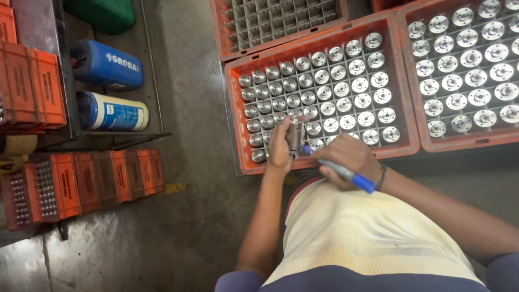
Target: The person picks small cylindrical metal parts from an orange crate, marks each with a blue marker, and places them into a second crate. The process is repeated continuously across multiple parts.
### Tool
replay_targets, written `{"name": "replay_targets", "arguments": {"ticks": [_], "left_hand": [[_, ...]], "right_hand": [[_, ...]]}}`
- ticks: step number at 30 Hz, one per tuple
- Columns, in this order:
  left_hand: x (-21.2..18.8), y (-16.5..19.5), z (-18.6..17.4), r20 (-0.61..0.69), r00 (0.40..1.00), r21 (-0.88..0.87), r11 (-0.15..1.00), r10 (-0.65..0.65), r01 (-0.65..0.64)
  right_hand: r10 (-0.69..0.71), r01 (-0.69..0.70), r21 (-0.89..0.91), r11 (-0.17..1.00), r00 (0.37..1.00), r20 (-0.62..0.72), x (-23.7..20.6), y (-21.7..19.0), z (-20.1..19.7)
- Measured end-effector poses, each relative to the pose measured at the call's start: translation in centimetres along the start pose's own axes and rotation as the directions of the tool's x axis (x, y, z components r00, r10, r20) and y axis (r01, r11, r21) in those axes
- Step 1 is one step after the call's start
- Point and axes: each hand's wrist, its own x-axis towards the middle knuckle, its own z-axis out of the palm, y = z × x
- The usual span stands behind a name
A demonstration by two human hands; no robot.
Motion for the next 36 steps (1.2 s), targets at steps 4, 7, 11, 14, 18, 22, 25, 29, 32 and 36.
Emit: {"name": "replay_targets", "arguments": {"ticks": [4,7,11,14,18,22,25,29,32,36], "left_hand": [[0.3,-2.2,0.5,-0.012,1.000,-0.011,1.000,-0.027,0.027],[0.3,-2.1,0.3,-0.010,0.999,0.054,0.998,0.032,-0.031],[0.5,-2.2,0.2,-0.084,0.996,0.060,0.998,-0.002,0.007],[0.7,-2.2,0.6,-0.047,0.999,-0.010,1.000,0.005,-0.006],[-0.1,-0.2,1.5,-0.005,0.998,-0.137,0.988,-0.066,0.065],[-2.3,4.0,2.2,-0.052,0.997,0.910,0.414,0.049,0.027],[-3.8,6.3,2.1,0.163,0.983,0.981,0.087,0.086,-0.171],[-3.8,5.3,1.9,0.031,0.991,0.990,0.132,0.134,-0.049],[-1.8,2.6,1.6,-0.023,0.961,0.999,0.047,0.275,0.010],[0.9,1.8,-0.2,0.012,0.956,1.000,-0.017,0.292,-0.007]], "right_hand": [[0.138,-0.134,0.054,0.990,0.987,-0.077,0.0,0.1,0.4],[0.116,-0.111,0.103,0.988,0.992,-0.039,-0.5,0.0,0.8],[0.165,-0.154,0.133,0.979,0.984,-0.071,-1.3,0.1,1.1],[0.219,-0.200,0.166,0.966,0.970,-0.107,-1.7,0.3,1.2],[0.099,-0.092,0.142,0.986,0.994,-0.044,-1.8,0.3,1.3],[0.246,-0.223,0.143,0.964,0.955,-0.169,-1.9,0.4,0.6],[0.347,-0.313,0.172,0.934,0.911,-0.225,-2.3,0.2,-0.1],[0.329,-0.297,0.158,0.942,0.911,-0.250,-2.4,0.3,-0.2],[0.336,-0.299,0.178,0.938,0.910,-0.242,-2.5,0.5,-0.1],[0.344,-0.309,0.174,0.935,0.910,-0.230,-2.6,0.6,-0.3]]}}
